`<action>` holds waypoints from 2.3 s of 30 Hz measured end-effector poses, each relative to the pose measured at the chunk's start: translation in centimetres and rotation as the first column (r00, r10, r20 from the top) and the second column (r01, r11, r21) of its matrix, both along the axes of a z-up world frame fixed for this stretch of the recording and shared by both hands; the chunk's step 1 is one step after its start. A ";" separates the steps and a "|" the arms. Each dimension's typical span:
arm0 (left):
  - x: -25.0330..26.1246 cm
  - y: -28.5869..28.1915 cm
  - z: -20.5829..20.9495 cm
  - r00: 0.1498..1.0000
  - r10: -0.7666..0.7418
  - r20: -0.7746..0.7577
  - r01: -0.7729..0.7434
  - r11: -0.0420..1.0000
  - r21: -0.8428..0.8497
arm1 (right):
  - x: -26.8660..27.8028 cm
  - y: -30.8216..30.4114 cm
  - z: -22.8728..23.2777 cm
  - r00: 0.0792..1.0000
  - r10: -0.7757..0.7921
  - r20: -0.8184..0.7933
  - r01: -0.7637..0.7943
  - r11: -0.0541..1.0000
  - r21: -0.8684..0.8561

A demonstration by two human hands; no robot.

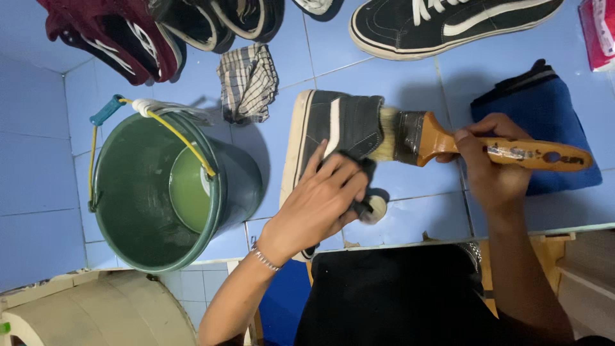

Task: The person cleans a shoe by applying a liquid from a bucket with a large brush and scrubbing the interior with a toothbrush.

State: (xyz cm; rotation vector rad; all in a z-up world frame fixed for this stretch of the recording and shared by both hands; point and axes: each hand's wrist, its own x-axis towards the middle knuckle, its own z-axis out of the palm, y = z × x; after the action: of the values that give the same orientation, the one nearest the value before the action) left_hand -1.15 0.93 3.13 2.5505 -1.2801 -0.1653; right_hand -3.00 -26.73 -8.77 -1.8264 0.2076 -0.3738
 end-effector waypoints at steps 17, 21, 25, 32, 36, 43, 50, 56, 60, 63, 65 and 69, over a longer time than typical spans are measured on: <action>-4.1 3.0 1.3 0.985 -0.064 -0.163 0.049 0.995 -0.089 | 0.3 2.1 1.1 0.933 0.285 0.218 -0.141 0.850 -0.508; -4.4 4.2 1.3 0.970 -0.066 -0.233 0.035 0.991 -0.132 | -2.0 -0.7 3.2 0.966 0.090 0.242 0.076 0.797 -0.599; -3.7 4.4 0.6 0.961 -0.111 -0.252 0.059 0.977 -0.206 | -2.3 0.4 1.8 0.996 0.030 0.084 -0.013 0.980 -0.198; -3.9 4.0 -0.7 0.980 -0.120 -0.157 0.063 0.944 -0.324 | -0.4 3.0 -2.3 0.996 0.000 -0.094 0.015 0.988 0.152; -3.6 4.0 -0.7 0.981 -0.116 -0.154 0.055 0.934 -0.353 | -1.2 -0.5 -0.2 0.986 -0.107 0.131 0.147 0.926 -0.347; -3.5 3.4 -1.4 0.988 -0.119 -0.097 0.082 0.944 -0.319 | -0.2 3.1 -0.2 0.994 0.110 -0.028 -0.113 0.980 -0.161; -3.5 3.8 -1.4 0.993 -0.083 -0.085 0.046 0.927 -0.372 | 0.2 -0.4 -2.8 0.996 0.019 0.091 -0.011 0.996 -0.087; -4.0 3.4 -2.3 0.998 -0.047 -0.039 0.033 0.951 -0.308 | 2.3 3.3 -3.1 0.998 0.054 0.040 -0.051 0.996 -0.071; -4.1 3.6 -2.2 0.999 -0.042 -0.030 0.030 0.947 -0.319 | -0.2 1.3 0.7 0.938 -0.047 0.345 0.187 0.902 -0.388; -4.0 3.8 -2.4 0.997 -0.029 -0.074 0.003 0.943 -0.334 | -1.6 2.2 1.6 0.969 -0.129 0.209 0.182 0.948 -0.261; -4.0 3.7 -2.3 0.998 -0.010 -0.058 -0.009 0.946 -0.323 | -1.9 3.2 0.1 0.988 0.077 0.134 -0.060 0.990 -0.129; -3.8 3.7 -2.4 0.999 -0.020 -0.039 0.007 0.949 -0.314 | -1.4 3.1 1.7 0.993 0.118 0.007 -0.104 0.897 -0.430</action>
State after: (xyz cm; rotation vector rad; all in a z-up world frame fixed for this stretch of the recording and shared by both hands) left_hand -4.99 4.59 0.68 2.2566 -1.2006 -0.0144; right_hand -4.41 -23.63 -7.09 -2.2546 -0.0075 -0.3900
